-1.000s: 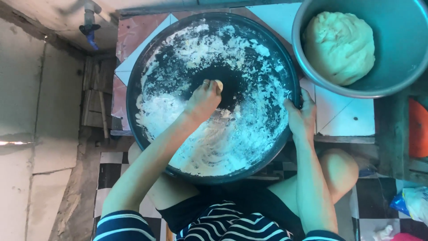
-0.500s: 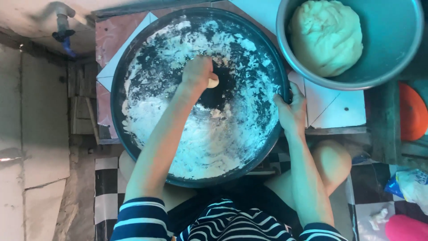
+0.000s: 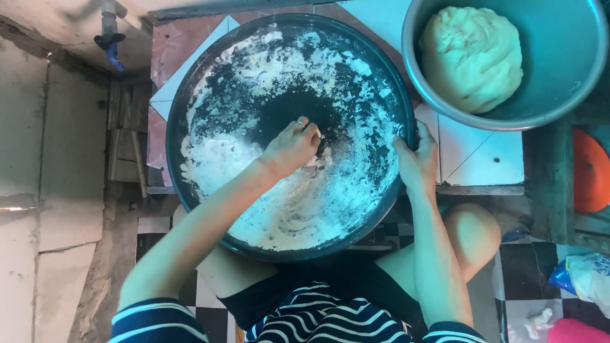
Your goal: Portioning dough from a bowl, coating it in flour on a tray, and flattening it by hand.
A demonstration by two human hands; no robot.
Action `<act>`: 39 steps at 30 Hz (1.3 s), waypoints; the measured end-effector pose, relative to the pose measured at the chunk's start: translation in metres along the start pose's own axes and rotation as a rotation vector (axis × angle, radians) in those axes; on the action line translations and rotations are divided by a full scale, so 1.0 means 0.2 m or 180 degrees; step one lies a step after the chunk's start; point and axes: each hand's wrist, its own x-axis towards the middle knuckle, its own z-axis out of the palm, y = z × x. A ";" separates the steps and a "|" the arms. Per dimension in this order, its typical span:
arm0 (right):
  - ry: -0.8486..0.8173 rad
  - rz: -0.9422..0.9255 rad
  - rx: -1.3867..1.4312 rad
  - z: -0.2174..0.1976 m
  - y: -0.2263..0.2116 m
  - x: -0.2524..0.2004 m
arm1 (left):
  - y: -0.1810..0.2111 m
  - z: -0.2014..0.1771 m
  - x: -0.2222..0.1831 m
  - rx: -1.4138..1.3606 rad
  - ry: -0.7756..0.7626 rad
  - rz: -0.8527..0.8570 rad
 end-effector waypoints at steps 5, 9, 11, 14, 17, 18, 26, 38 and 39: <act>0.0049 -0.0070 0.0065 0.01 0.01 0.00 | -0.21 0.07 0.17 -0.1240 -0.0990 -0.0956; 0.0072 0.0020 0.0049 0.00 -0.03 -0.01 | -0.27 -0.09 0.36 -0.1133 -0.1458 -0.2143; 0.0063 -0.0014 0.0064 0.00 -0.04 -0.01 | -0.31 0.21 0.39 -0.1173 -0.1289 -0.2123; 0.0107 -0.0006 0.0133 0.01 -0.04 0.01 | -0.24 0.15 0.36 -0.1248 -0.0713 -0.1908; 0.0118 0.0086 0.0152 0.00 -0.05 0.00 | -0.13 0.08 0.27 -0.1312 -0.0158 -0.1620; 0.0078 0.0109 0.0148 0.00 -0.06 -0.02 | -0.10 0.09 0.22 -0.1301 0.0012 -0.1539; -0.0039 0.0121 0.0145 -0.01 -0.10 -0.05 | -0.03 -0.02 0.01 0.0261 0.0221 -0.0568; 0.0007 0.0070 0.0205 -0.02 -0.09 -0.05 | -0.28 0.19 0.32 -0.1056 -0.1081 -0.1927; 0.0014 0.0032 0.0206 -0.02 -0.12 -0.06 | -0.31 0.26 0.32 -0.1279 -0.0900 -0.2020</act>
